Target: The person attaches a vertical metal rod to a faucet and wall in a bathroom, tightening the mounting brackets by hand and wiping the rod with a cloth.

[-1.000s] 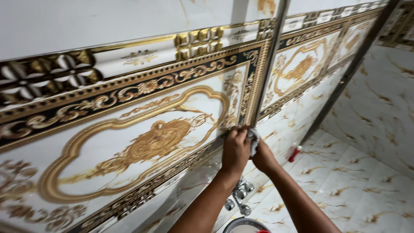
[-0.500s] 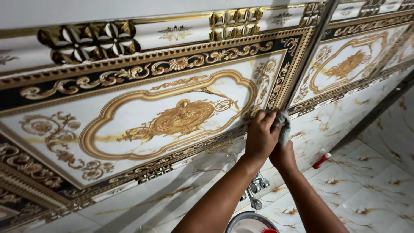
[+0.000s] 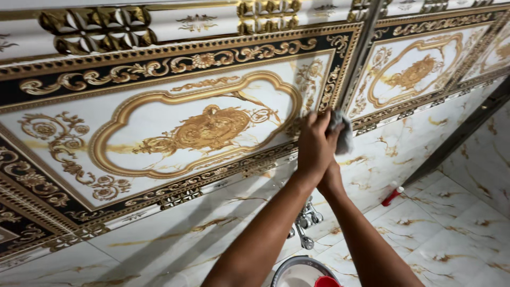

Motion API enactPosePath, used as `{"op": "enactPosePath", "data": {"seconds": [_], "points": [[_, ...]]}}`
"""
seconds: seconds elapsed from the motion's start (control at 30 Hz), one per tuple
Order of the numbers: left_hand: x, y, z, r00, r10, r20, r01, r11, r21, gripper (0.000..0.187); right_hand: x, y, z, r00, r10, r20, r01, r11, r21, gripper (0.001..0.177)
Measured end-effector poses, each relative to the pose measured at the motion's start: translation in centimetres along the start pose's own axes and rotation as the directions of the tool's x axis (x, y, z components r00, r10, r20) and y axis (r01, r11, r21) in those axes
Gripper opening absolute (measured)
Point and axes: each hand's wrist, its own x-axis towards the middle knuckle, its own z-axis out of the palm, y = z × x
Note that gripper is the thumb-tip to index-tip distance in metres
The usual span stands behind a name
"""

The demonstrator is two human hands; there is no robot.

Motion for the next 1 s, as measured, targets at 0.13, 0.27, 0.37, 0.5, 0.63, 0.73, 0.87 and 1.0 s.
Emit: {"op": "enactPosePath", "data": {"seconds": [0.13,0.27,0.37,0.5,0.63,0.73,0.87,1.0], "points": [[2.6,0.8,0.6,0.994,0.074,-0.083,-0.073,0.997,0.016,0.047,-0.6,-1.5,0.7,0.987,-0.155,0.05,0.155,0.988,0.013,0.056],[-0.8,-1.6,0.4,1.0,-0.005,0.011,0.005,1.0,-0.027,0.037,-0.7,-2.3,0.7,0.993,-0.112,0.021,0.113,0.993,-0.03,0.05],[-4.9,-3.3,-0.2,0.993,-0.094,0.076,0.095,0.995,-0.002,0.04,-1.2,-1.9,0.4,0.985,-0.165,0.047,0.171,0.964,-0.202,0.047],[-5.6,-3.4,0.3,0.991,-0.13,0.023,0.131,0.991,-0.039,0.033,-0.9,-0.8,0.1,1.0,-0.024,0.009,0.025,1.0,-0.002,0.046],[-0.3,-0.8,1.8,0.997,-0.03,-0.071,0.033,0.998,0.044,0.039,-0.6,0.5,0.1,0.992,0.102,0.079,-0.123,0.93,0.346,0.047],[4.5,1.5,1.4,0.988,0.098,-0.117,-0.09,0.993,0.072,0.043,-0.8,-1.1,0.8,0.996,0.082,0.017,-0.083,0.93,0.358,0.052],[6.7,3.2,1.1,0.978,0.166,-0.126,-0.168,0.986,-0.002,0.05,-1.5,-4.2,1.1,0.999,0.003,-0.037,-0.02,0.883,-0.469,0.042],[3.7,1.5,1.4,0.984,0.148,-0.096,-0.145,0.989,0.041,0.051,-1.6,-3.7,0.8,0.997,-0.08,-0.004,0.073,0.933,-0.351,0.048]]}}
